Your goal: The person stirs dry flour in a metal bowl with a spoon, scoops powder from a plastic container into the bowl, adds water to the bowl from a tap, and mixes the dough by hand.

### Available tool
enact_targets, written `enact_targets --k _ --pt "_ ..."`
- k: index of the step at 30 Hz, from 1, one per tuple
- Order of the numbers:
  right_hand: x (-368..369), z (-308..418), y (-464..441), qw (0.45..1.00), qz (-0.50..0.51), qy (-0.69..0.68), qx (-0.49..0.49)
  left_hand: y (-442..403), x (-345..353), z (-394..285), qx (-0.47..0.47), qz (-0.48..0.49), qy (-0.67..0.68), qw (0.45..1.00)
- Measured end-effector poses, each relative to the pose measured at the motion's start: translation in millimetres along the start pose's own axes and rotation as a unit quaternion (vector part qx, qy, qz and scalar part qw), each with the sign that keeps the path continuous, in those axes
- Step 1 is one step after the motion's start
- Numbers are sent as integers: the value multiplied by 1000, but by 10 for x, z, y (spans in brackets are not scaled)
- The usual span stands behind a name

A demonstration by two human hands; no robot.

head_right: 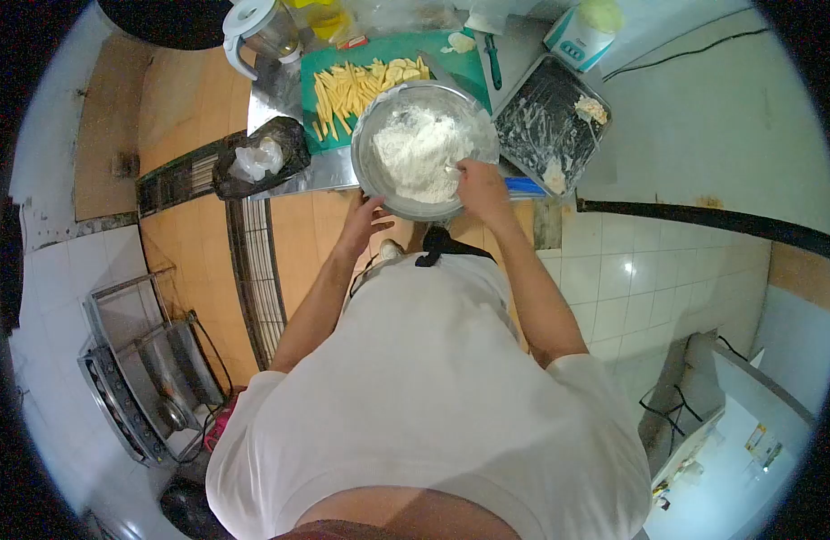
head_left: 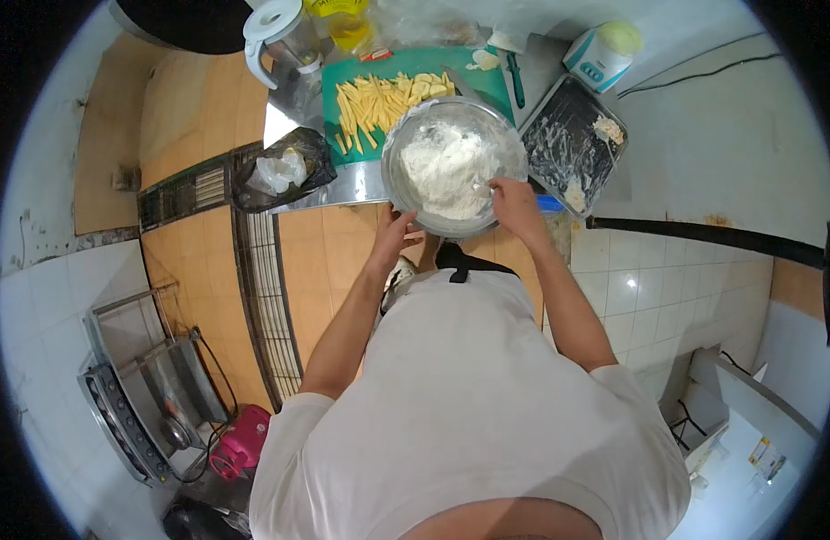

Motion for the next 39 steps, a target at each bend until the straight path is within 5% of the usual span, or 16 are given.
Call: enact_targets --k 3,15,24,30,33,39 --pt "-229 -134 138 994 33 -47 95 49 -78 12 7 -14 -8 1000" --pt "-250 -856 598 967 -78 -140 200 64 -179 -6 5 -16 -42 999" --pt "213 -1816 1295 853 -97 -339 385 287 -971 104 46 -132 17 990" --pt "14 -1097 1557 825 -104 -476 285 796 -933 -298 190 -64 -3 980" --pt "17 -23 1792 694 -16 -698 178 880 -955 -312 211 57 -119 968" --pt "215 1538 2465 579 147 -801 -36 1733 -773 -552 258 225 -146 928"
Point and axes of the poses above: each hand's wrist, its own y-axis away from the middle knuckle, its own x-axis out of the palm, z = x × y, the point moved 8 cm from there along -y, towards the middle knuckle, and after that the axes turned 4 degrees about x, right-handed, at the moved point
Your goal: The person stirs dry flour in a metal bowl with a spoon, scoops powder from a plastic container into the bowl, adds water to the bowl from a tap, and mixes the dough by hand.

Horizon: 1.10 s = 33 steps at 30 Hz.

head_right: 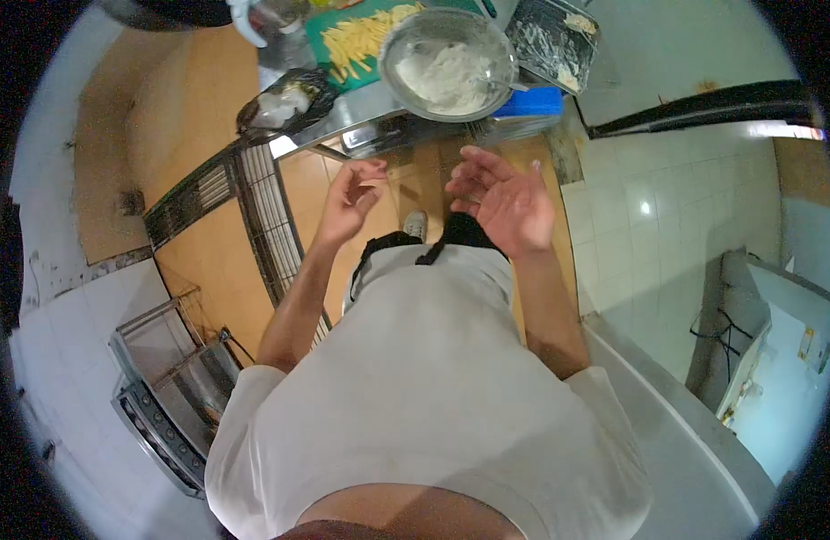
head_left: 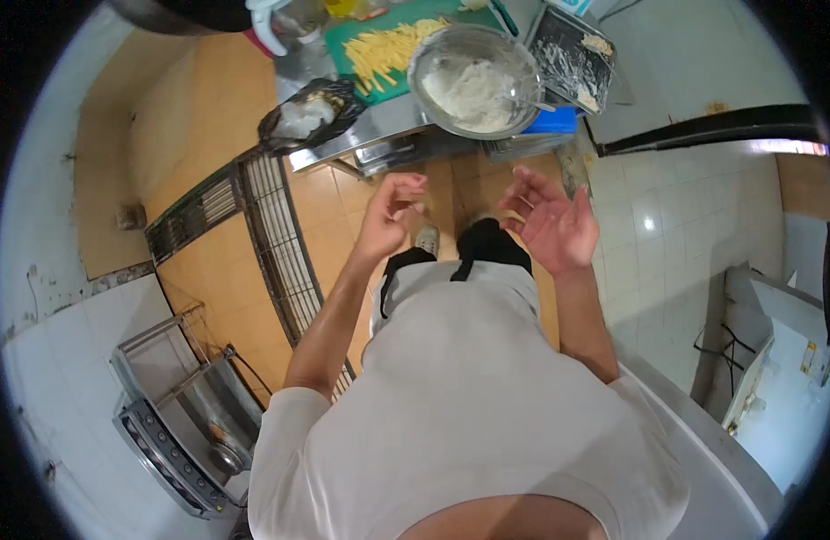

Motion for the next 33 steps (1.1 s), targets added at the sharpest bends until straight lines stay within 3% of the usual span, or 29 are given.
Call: enact_targets --k 3,7,10,14,16,19,21,22,25,27,29,33 --pt "400 -361 217 997 62 48 16 392 345 -1124 144 29 -145 978" --pt "938 -895 622 993 73 93 26 1256 856 -1564 278 42 -433 856" --pt "1063 -1222 1150 992 86 90 38 1816 951 -1305 226 -26 -571 789" --pt "897 -1460 1924 995 60 71 32 2775 523 -431 -7 -56 -606 794" --pt "841 -1617 2433 998 24 55 30 3341 472 -204 -1 4 -472 882" --pt "622 -1847 3163 997 -36 67 29 4012 641 156 -148 120 -341 921" --pt "427 -2123 3669 993 -97 59 28 4356 836 112 -72 87 -275 955" --pt "548 -2187 3898 982 -146 122 8 4526 942 65 -36 73 -238 968" --pt "938 -2415 4502 931 -249 262 -43 4926 1291 57 -2 143 -301 943" --pt "1126 -2696 4942 921 -258 286 -53 5275 1472 118 30 188 -326 926" --pt "1130 -3139 5424 942 -237 239 3 5677 1618 213 59 231 -348 907" --pt "1411 -3542 6048 932 -220 288 -16 6697 1577 515 2 256 -372 892"
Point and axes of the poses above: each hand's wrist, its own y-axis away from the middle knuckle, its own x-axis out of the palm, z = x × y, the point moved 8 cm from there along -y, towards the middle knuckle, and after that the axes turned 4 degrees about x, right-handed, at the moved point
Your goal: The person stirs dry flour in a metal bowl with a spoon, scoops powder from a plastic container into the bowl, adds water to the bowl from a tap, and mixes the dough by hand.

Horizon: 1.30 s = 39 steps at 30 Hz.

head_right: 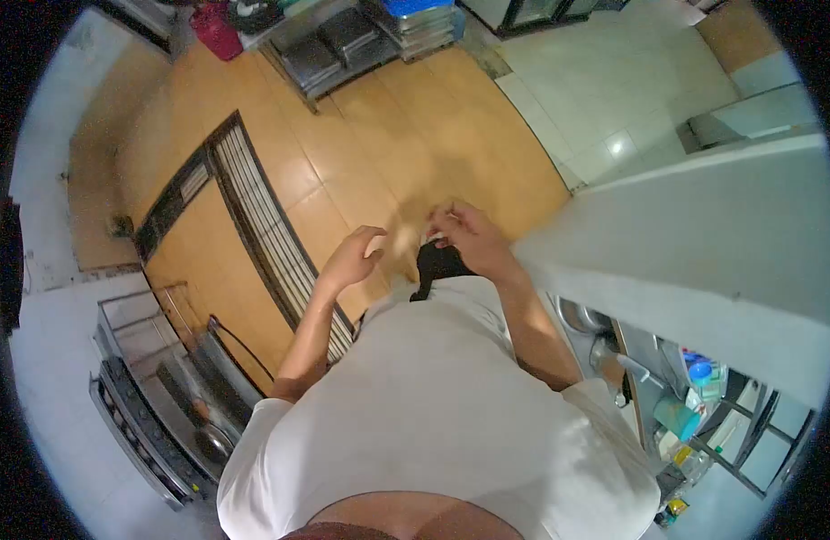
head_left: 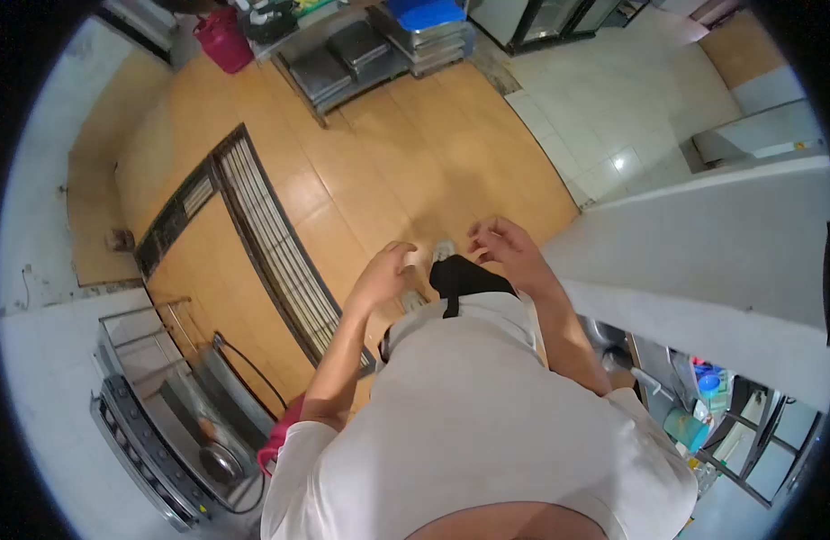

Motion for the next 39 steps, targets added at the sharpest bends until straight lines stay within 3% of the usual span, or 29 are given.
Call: enact_targets --k 1,2,8,12,13,14,19,20,21,23,27,29,30,32,34,37,39 --pt "126 23 260 999 -13 27 -26 340 179 50 -20 -1 15 1000" --pt "158 -53 554 990 -9 136 -26 680 391 52 -35 -18 23 999" --pt "239 -456 1414 948 145 280 -39 1981 1401 66 -220 -58 144 963" --pt "339 -297 2480 886 187 364 -219 2395 2109 -673 -154 -263 314 899" --pt "275 -316 2726 875 191 369 -249 2387 2366 -829 -149 -263 326 896" --pt "155 -443 2937 886 192 351 -237 2407 2622 -962 -146 -261 339 892" --pt "-501 -1054 4176 938 146 313 -1 2660 3672 -1808 -126 -186 374 900" --pt "-615 -1148 4422 943 142 300 8 2738 3876 -1897 -143 -173 416 881" --pt "-738 -1237 4687 949 137 283 18 2811 4079 -1962 -136 -148 392 898" --pt "-962 -1198 5184 927 87 354 -81 2968 4452 -1989 -125 -94 340 928" --pt "-1721 -1213 6275 839 -69 504 -196 3367 4872 -2453 -75 -125 319 936" --pt "-2228 -1064 6812 769 -226 572 -174 3615 5187 -2434 -103 -120 284 946" --pt "-2452 -918 7231 700 -316 611 -192 3759 5395 -2407 -113 -121 279 946" --pt "-3211 -677 8003 578 -454 672 -90 4038 5804 -2518 -130 -125 290 940" --pt "-3886 -519 8710 477 -597 641 71 4374 6195 -2683 -175 -130 338 915" --pt "-5168 -887 9011 542 -565 605 141 4854 6798 -2908 -226 -129 379 888" --pt "-5246 -901 8969 624 -506 587 100 5073 7155 -3049 -263 -115 373 882"
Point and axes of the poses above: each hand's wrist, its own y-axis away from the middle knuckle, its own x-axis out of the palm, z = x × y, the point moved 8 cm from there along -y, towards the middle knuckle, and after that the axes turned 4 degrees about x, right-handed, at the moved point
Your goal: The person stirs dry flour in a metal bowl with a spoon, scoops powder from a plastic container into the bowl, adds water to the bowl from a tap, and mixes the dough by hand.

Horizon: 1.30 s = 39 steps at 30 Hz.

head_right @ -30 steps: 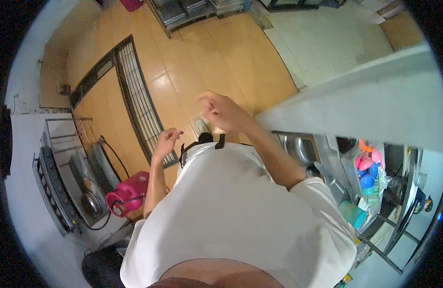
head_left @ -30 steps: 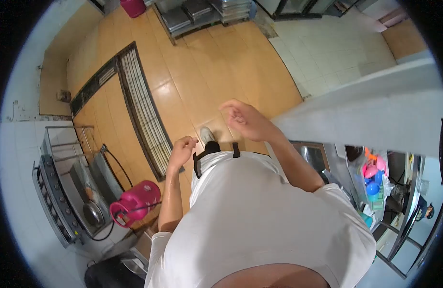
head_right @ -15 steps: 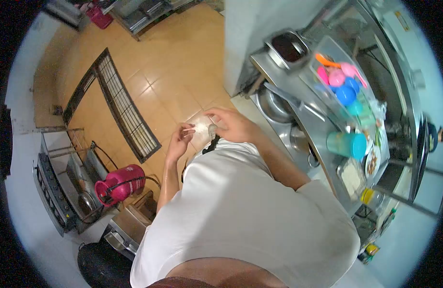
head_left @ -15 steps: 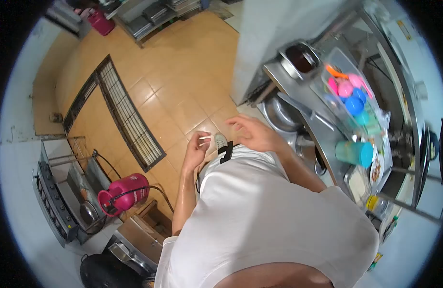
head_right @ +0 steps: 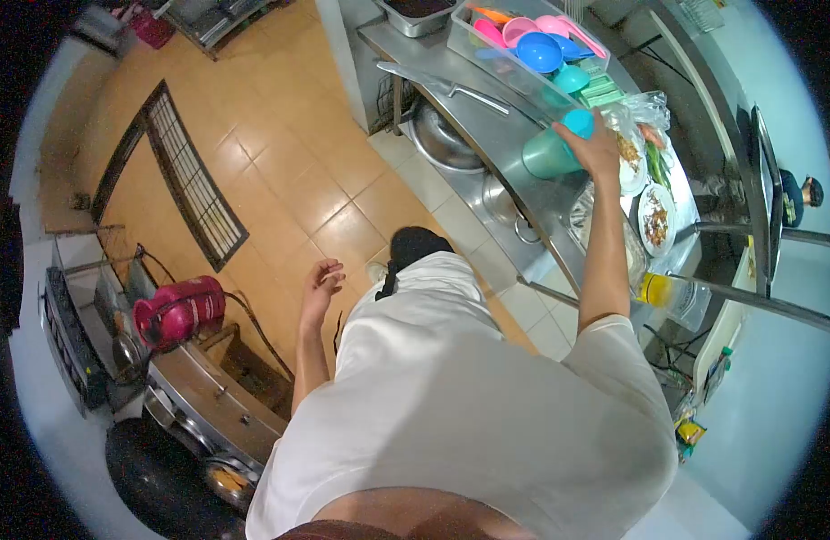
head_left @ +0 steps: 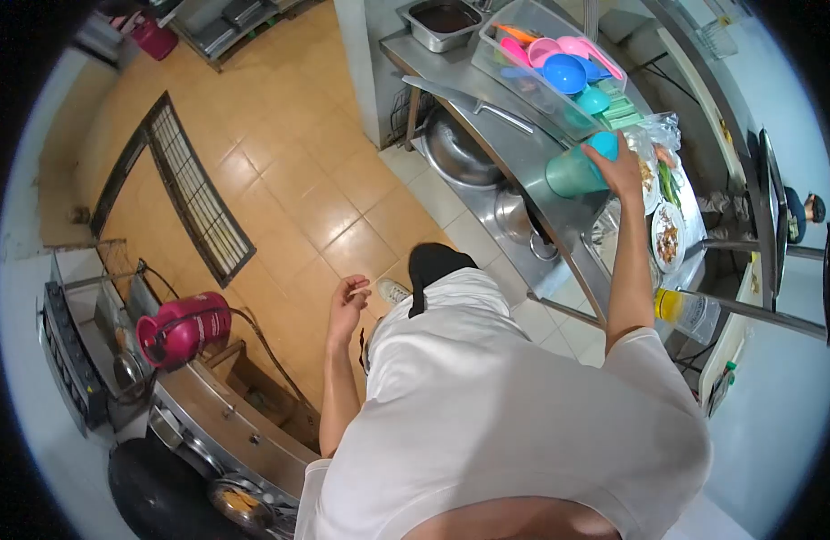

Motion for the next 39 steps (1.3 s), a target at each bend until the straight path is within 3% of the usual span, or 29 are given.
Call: enact_targets --k 1,4,7,12,16,20,23,28,29,32,39 --pt "43 37 -7 998 31 -38 -31 81 116 66 7 -1 -26 1000" --pt "-13 109 113 992 74 11 -104 258 462 187 21 -14 -21 999" --pt "-149 176 171 961 70 -43 -266 310 955 192 13 -18 13 1000" --pt "-244 174 198 918 89 -72 -379 50 2366 -77 18 53 32 998" --pt "-223 93 318 897 123 -130 -404 -472 3544 -147 -34 130 278 951" --pt "-489 192 519 861 130 -190 -453 -587 4047 -622 24 191 416 889" --pt "-847 444 820 817 155 -235 -504 -403 3858 -832 67 242 462 850" --pt "-1244 1226 1397 736 187 -265 -594 56 3116 -1298 113 203 512 827" --pt "-1317 1429 1526 701 157 -254 -647 98 2919 -1353 113 183 512 832" --pt "-1433 2094 1927 589 191 -253 -743 132 2345 -1502 113 181 520 827" --pt "-1443 3534 2504 376 136 -216 -891 -30 789 -1943 152 140 506 837"
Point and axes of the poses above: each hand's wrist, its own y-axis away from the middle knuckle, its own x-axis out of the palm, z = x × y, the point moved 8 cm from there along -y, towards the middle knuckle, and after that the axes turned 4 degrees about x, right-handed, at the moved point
